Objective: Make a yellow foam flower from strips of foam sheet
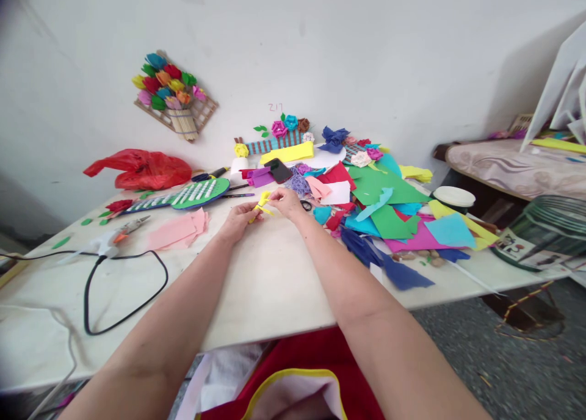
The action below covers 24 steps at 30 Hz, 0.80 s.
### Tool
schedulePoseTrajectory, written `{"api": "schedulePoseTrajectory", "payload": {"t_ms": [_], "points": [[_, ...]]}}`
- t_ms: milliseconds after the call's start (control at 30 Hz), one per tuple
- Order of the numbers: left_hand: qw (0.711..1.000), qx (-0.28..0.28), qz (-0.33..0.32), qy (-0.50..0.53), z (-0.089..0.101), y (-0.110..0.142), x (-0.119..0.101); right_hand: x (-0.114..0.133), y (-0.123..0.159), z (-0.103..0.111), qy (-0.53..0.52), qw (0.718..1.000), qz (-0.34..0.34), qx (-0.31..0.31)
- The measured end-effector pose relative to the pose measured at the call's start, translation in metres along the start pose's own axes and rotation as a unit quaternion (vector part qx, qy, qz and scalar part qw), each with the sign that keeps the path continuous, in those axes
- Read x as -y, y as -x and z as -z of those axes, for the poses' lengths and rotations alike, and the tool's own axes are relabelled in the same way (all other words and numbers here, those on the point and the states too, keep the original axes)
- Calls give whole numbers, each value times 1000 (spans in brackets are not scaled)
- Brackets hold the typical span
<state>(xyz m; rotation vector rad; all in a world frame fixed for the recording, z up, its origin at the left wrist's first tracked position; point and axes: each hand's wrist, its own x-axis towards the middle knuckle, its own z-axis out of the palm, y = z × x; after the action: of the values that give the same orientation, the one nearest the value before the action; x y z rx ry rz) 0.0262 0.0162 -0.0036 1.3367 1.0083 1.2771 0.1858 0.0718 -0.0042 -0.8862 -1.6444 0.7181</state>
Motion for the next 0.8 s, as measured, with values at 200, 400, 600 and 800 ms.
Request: {"api": "schedulePoseTrajectory", "payload": {"t_ms": [200, 400, 600, 800], "points": [[1000, -11, 3, 28, -1, 1, -3, 0, 1, -1, -62, 996, 34, 49], [1000, -7, 1, 7, 1, 0, -1, -1, 1, 3, -52, 996, 20, 72], [1000, 16, -4, -16, 2, 0, 1, 1, 1, 2, -10, 996, 35, 79], [999, 23, -1, -26, 1, 1, 1, 7, 4, 1, 63, 993, 48, 88]]}}
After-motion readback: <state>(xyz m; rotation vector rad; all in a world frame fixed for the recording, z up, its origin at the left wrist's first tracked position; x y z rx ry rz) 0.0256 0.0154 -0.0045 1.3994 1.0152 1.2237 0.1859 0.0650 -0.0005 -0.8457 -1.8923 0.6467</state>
